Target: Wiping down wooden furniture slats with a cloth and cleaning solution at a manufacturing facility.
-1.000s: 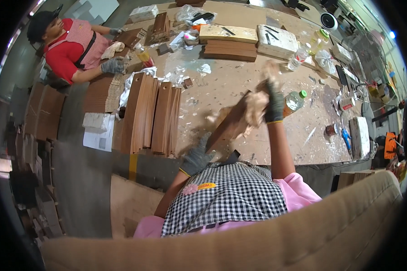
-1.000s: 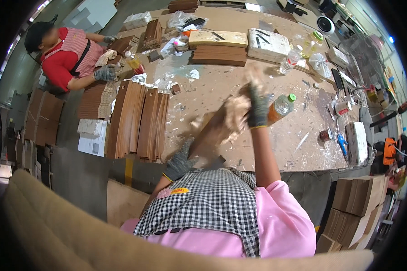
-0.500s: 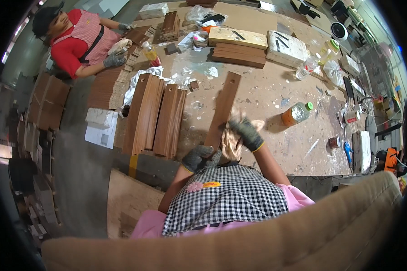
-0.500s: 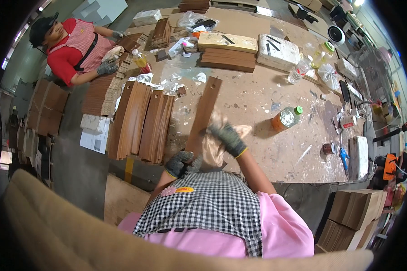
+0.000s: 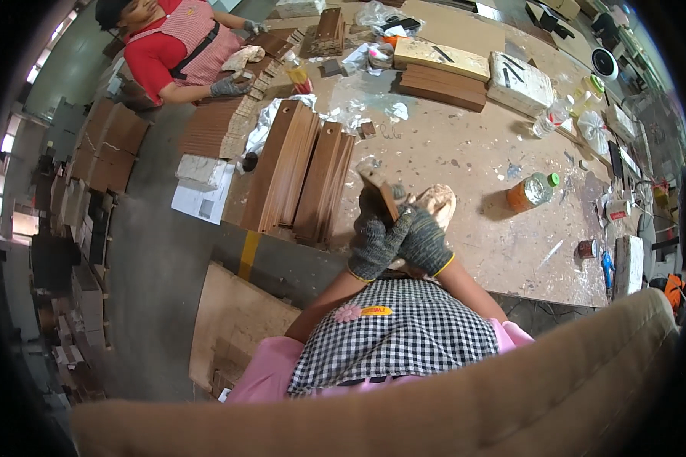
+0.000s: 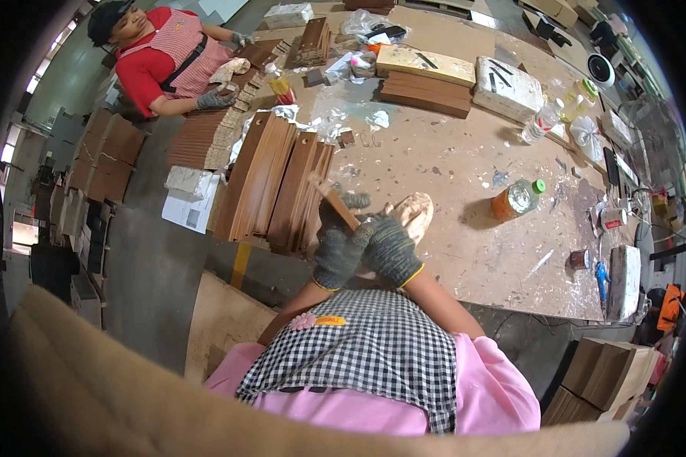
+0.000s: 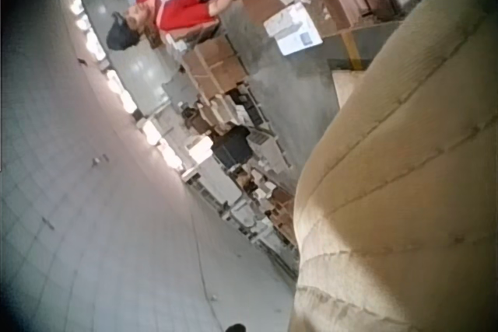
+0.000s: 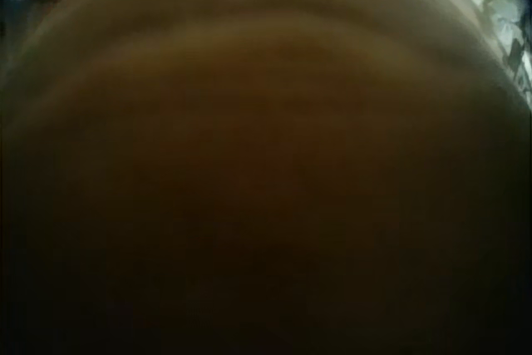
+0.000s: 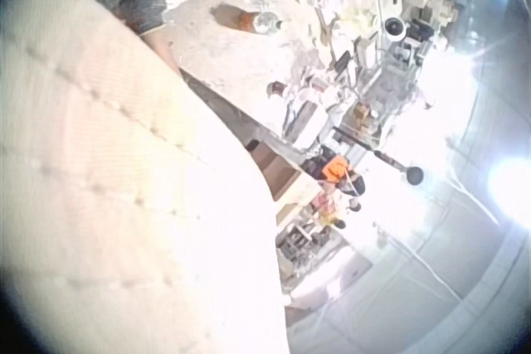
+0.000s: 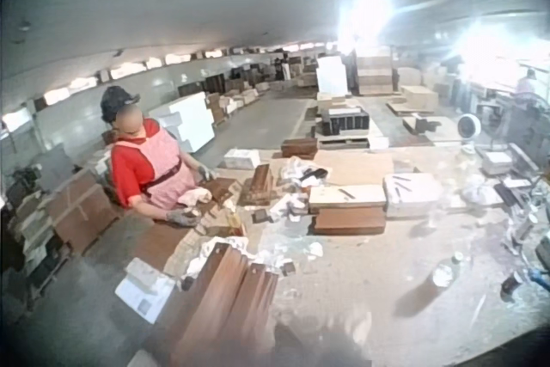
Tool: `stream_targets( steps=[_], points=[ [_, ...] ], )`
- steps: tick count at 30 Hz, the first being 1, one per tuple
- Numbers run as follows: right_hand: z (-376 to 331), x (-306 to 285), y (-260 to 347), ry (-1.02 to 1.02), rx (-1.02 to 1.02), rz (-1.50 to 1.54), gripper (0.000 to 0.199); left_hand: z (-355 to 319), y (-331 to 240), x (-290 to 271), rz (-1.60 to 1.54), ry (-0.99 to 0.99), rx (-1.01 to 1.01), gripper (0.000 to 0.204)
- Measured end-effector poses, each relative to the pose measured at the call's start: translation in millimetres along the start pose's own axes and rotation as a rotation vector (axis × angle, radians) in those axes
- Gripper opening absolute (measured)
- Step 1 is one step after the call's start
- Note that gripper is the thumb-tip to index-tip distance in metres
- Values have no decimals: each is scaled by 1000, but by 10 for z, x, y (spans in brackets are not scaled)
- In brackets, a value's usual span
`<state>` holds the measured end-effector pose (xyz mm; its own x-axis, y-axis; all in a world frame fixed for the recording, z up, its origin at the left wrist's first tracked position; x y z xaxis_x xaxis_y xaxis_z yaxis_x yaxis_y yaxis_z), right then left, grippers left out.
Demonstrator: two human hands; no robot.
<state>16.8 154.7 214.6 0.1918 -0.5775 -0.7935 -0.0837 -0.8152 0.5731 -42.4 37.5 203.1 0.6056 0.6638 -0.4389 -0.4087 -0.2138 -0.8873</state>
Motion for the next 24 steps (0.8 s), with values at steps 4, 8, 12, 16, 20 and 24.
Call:
stream_targets(
  steps=[4, 8, 12, 16, 20, 24],
  points=[
    [-85, 197, 94, 21, -14, 40, 32, 2, -138, -112, -212, -233, 230, 62],
    [-280, 481, -80, 82, 1, 11, 37, 172, -325, -519, -633, -179, 112, 66],
    [-584, 705, -480, 85, 135, 171, 36, 611, -115, -818, 390, -140, -186, 86],
    [-822, 659, -619, -67, 391, 286, 36, 903, -22, -917, 630, 94, -610, 85],
    [-959, 693, -772, -196, 418, 268, 43, 1059, 800, -821, 863, -2, -575, 81],
    [-1206, 639, -997, -241, 478, 251, 45, 1014, 1063, -748, 974, -44, -512, 71]
  ],
)
Point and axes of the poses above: each hand's wrist, its own z-axis towards the middle knuckle, its own x-axis out of the palm, y = z × x, the point moved 1 cm from there along z, towards the middle knuckle, and after that the axes turned 14 degrees about y, right-handed, at the moved point
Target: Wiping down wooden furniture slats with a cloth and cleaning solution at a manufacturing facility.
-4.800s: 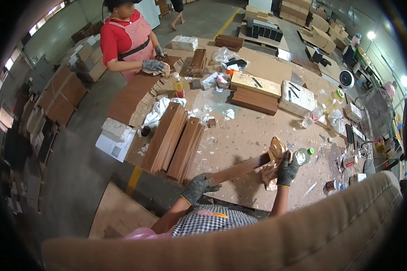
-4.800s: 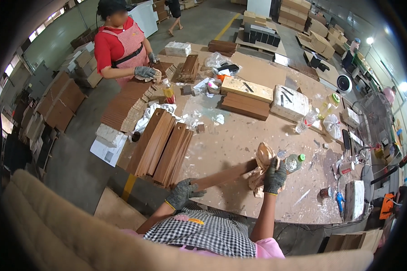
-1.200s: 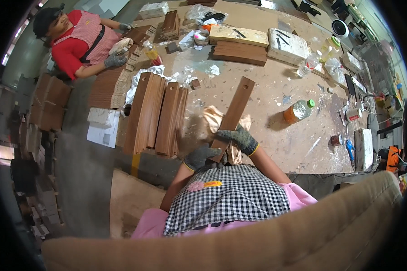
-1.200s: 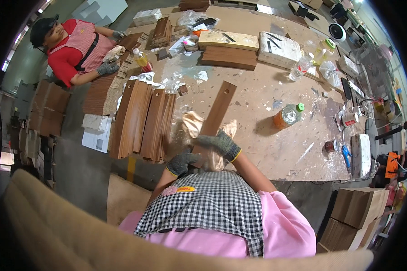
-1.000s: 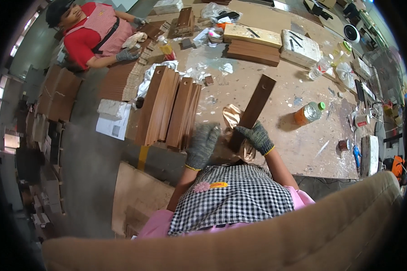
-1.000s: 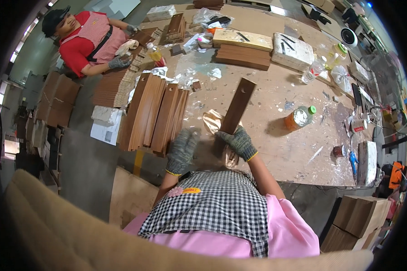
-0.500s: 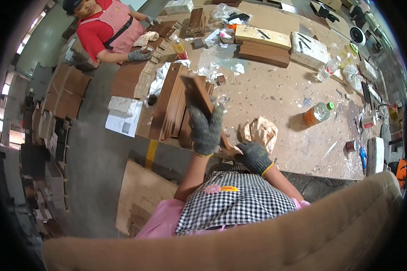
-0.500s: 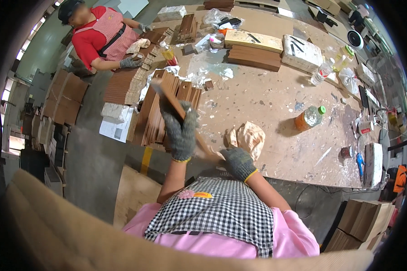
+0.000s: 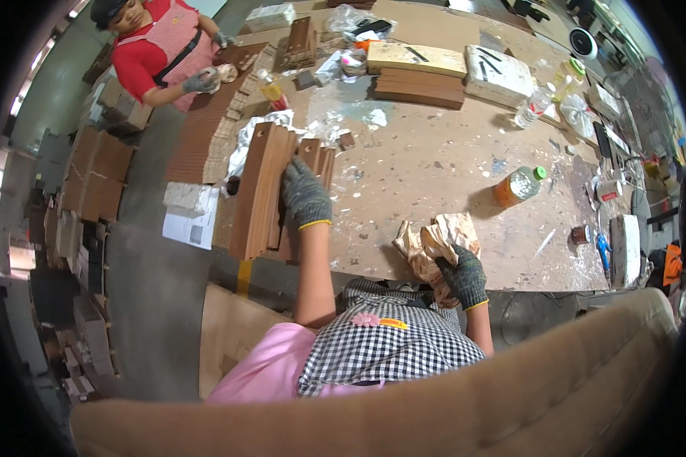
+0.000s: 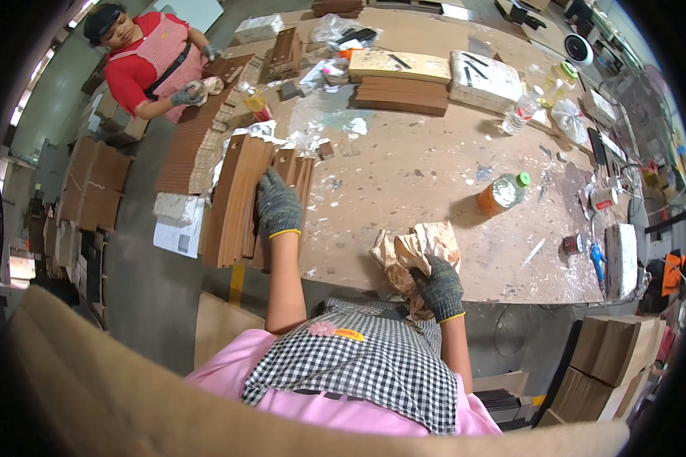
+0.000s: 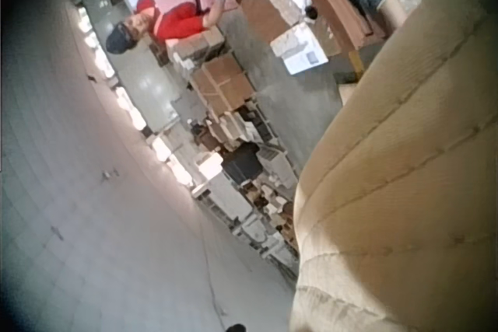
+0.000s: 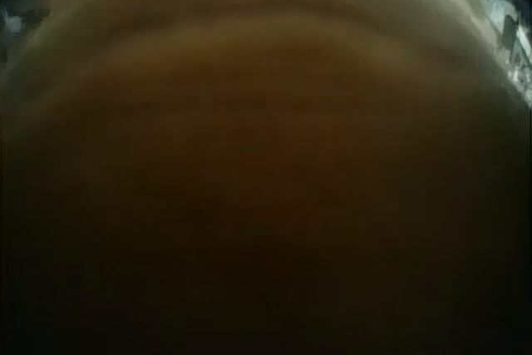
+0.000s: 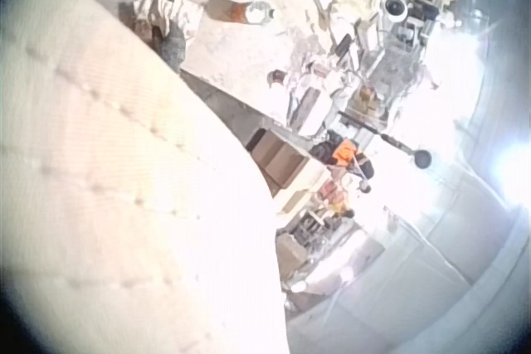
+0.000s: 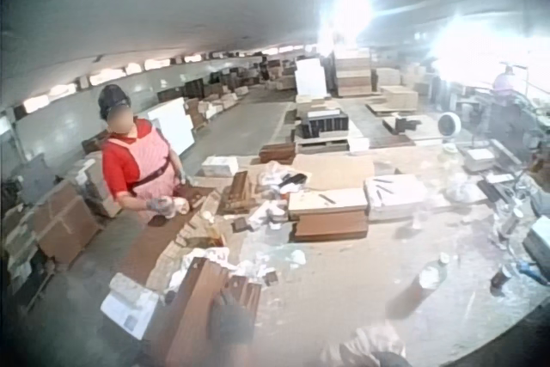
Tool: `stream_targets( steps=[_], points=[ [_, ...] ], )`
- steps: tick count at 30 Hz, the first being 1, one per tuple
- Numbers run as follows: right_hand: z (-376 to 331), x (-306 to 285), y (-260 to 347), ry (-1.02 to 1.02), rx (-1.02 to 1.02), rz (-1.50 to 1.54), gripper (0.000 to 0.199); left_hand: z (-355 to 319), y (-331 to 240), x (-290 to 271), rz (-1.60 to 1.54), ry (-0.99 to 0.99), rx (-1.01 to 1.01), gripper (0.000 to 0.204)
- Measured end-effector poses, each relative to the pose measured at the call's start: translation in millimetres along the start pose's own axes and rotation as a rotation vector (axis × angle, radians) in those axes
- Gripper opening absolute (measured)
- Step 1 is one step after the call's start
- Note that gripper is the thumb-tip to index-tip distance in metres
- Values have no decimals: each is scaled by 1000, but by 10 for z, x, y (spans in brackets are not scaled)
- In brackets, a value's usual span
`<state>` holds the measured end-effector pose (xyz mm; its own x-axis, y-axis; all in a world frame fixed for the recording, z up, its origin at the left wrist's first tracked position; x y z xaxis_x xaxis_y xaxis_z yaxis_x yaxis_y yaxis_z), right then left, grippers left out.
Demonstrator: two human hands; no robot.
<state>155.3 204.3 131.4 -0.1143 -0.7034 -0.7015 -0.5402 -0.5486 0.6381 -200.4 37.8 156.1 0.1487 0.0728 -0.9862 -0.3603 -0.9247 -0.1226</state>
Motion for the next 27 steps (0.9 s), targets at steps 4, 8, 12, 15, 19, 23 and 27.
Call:
stream_targets(
  steps=[4, 8, 12, 15, 19, 23, 27],
  points=[
    [-211, -388, -180, -175, 99, 9, 40, 27, -289, 209, 14, -112, -12, 63],
    [-46, -422, -370, -326, 42, -14, 44, -26, -556, -46, -108, -467, 393, 54],
    [41, -236, -729, -370, -127, -185, 60, 379, -1352, 310, -219, -305, 669, 60],
    [3, -194, -915, -306, -262, -291, 59, 938, -1804, 702, -131, -199, 743, 70],
    [23, -221, -986, -260, -262, -198, 53, 1731, -2262, 1005, 63, -20, 813, 80],
    [33, -316, -971, -255, -360, -131, 51, 2407, -2672, 1030, 253, 126, 760, 101],
    [42, -429, -885, -277, -362, -122, 52, 2664, -3150, 812, 318, 178, 812, 109]
  ],
)
Point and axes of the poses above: each hand's wrist, its own z-axis towards the middle knuckle, its own x-axis out of the palm, y = z × x, the point moved 1 cm from there along z, towards the middle knuckle, and after that the axes turned 14 degrees about y, right-handed, at the moved point
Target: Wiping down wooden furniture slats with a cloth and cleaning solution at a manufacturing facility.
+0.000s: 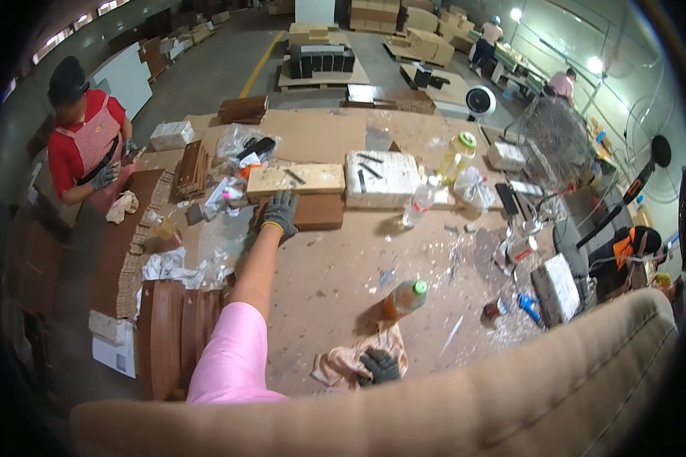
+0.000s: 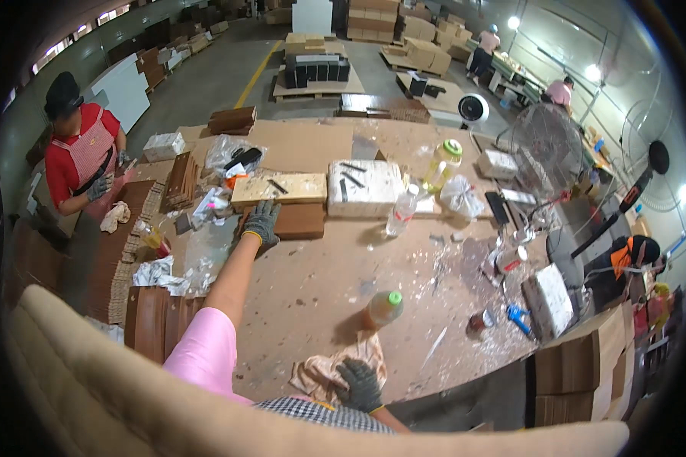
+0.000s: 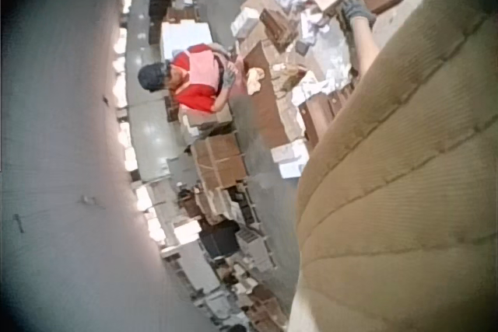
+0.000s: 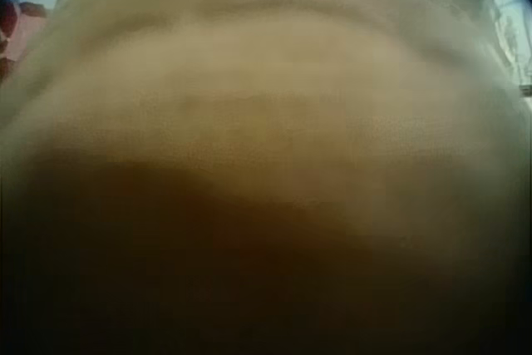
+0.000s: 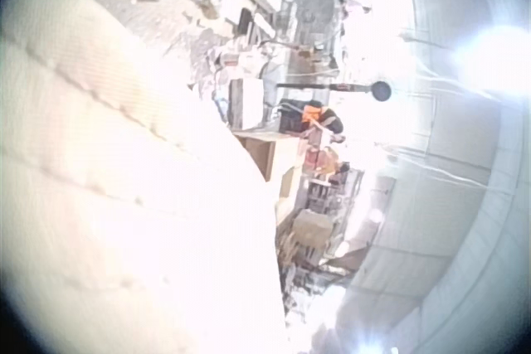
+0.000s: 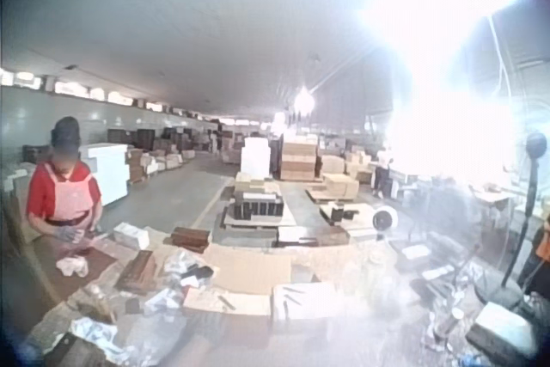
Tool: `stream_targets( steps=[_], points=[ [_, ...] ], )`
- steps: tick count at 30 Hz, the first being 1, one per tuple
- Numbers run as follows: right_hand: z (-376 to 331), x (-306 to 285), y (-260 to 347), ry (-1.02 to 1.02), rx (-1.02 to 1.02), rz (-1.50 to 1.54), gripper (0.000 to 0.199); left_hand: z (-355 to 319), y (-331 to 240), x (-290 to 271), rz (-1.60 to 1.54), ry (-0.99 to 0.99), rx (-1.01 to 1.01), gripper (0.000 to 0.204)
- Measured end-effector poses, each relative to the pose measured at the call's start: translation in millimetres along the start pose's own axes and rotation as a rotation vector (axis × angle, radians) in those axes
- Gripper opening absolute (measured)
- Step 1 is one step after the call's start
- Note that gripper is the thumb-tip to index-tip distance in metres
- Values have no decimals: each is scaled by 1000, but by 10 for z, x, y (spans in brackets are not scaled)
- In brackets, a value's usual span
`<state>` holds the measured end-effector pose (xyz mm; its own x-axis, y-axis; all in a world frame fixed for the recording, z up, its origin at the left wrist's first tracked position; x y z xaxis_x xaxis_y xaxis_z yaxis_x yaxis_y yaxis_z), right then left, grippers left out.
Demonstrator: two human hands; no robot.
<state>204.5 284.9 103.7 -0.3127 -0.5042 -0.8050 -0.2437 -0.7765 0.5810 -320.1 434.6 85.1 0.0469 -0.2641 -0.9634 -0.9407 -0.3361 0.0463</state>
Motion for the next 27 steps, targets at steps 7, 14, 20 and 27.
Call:
stream_targets(
  steps=[7, 14, 20, 27],
  points=[
    [28, 84, -136, 11, -72, 19, 62, 346, -58, -225, 200, 386, 23, 142],
    [76, 34, -171, 47, -11, -14, 62, 220, -27, -98, 175, -40, 120, 125],
    [134, 81, -220, 35, -56, -24, 61, 148, -14, 211, 31, -58, 150, 110],
    [18, 298, -403, 27, -92, -119, 61, 141, -72, 284, -11, -98, 185, 107]
  ],
)
Point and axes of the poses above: each hand's wrist, its own z-axis towards the middle knuckle, its own x-axis out of the palm, y = z × x, the point moved 1 cm from there along z, towards the middle knuckle, and after that the axes turned 14 degrees about y, right-handed, at the moved point
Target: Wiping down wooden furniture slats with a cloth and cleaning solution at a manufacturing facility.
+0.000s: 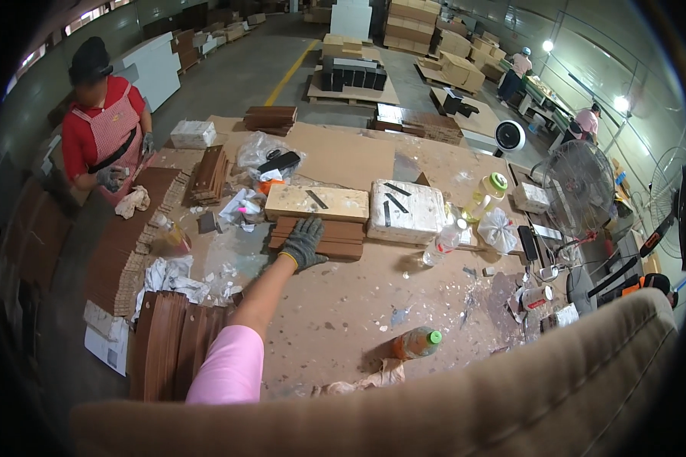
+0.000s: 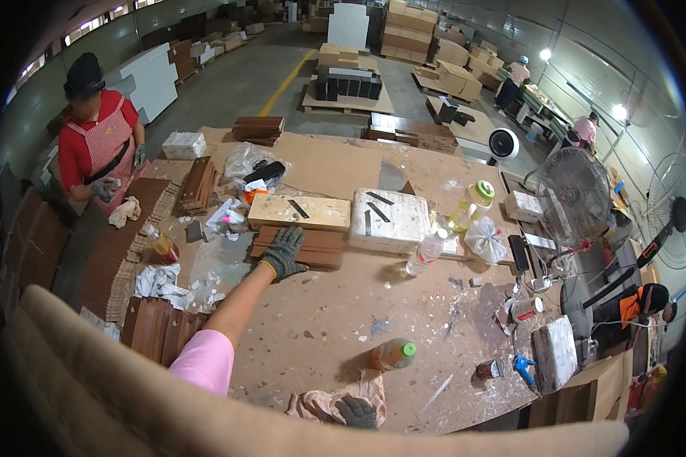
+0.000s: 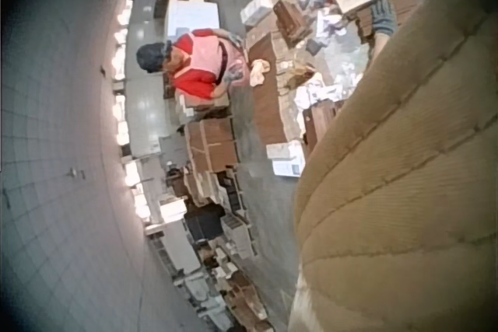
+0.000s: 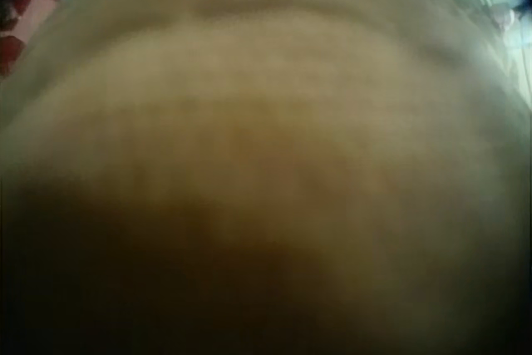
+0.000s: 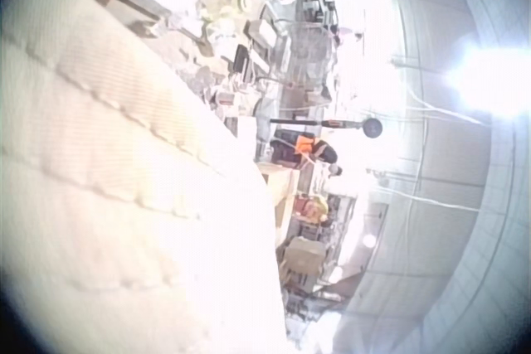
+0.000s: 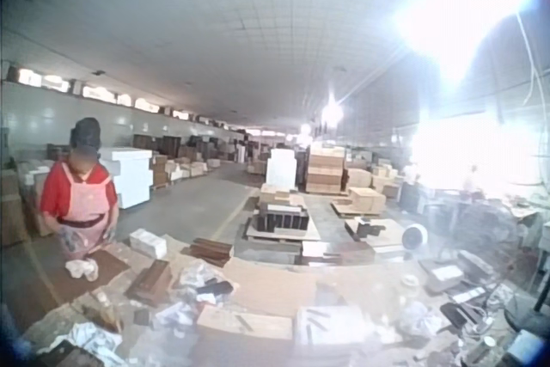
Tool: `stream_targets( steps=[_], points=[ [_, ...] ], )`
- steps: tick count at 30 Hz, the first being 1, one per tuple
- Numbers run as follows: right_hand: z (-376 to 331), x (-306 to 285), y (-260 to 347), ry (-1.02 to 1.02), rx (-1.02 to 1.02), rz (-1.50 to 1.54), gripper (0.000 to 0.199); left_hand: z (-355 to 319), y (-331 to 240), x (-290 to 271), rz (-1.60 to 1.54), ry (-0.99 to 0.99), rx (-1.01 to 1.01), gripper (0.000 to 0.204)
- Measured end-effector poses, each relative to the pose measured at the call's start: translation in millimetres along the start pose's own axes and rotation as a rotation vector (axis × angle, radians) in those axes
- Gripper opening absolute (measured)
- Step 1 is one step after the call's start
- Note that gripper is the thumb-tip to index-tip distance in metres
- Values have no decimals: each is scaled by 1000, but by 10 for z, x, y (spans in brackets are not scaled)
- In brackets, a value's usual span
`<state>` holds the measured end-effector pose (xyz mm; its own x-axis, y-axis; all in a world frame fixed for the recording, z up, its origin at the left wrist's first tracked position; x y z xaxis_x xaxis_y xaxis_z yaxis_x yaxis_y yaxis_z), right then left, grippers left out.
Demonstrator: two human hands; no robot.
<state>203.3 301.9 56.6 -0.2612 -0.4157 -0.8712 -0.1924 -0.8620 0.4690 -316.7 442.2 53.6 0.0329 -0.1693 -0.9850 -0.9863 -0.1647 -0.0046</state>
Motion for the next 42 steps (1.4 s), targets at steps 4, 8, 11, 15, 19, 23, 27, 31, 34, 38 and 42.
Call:
stream_targets(
  steps=[4, 8, 11, 15, 19, 23, 27, 31, 34, 38, 42],
  points=[
    [165, -304, 222, -20, 36, 93, 60, -29, 12, -100, -24, 34, -67, 110],
    [110, -212, 130, 4, 41, 11, 59, 93, -62, -290, -120, 139, -132, 121],
    [98, -185, 112, -29, 39, 64, 58, 172, -64, -363, -72, 207, -141, 126],
    [64, -166, 122, -19, 41, 1, 59, 181, -63, -309, -69, 240, -140, 131],
    [24, -90, 92, 2, 34, 61, 60, 243, -33, -434, -107, 263, -93, 132],
    [37, -120, 43, -7, -43, -17, 61, 267, -90, -453, 3, 310, -88, 131],
    [150, -349, 275, -18, 55, 34, 59, 347, -153, -517, -10, 320, -58, 119],
    [117, -541, 414, -105, 52, 189, 50, -139, -404, -403, -31, 285, -45, 115],
    [101, -540, 358, -55, 34, 153, 48, -373, -693, -333, -77, 267, 38, 119],
    [-9, -231, 172, 24, 95, 98, 49, -711, -1237, -408, -72, 278, 152, 118],
    [-98, -10, 50, 6, 81, 63, 49, -858, -1419, -347, -91, 233, 86, 119]
  ],
)
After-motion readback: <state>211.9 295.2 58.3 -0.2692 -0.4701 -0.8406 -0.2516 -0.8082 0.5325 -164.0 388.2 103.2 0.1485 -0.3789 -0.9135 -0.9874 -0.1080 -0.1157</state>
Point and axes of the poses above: each hand's wrist, its own z-axis towards the middle knuckle, its own x-axis out of the palm, y = z × x, the point moved 1 cm from there along z, towards the middle knuckle, and after that the axes turned 14 degrees about y, right-handed, at the moved point
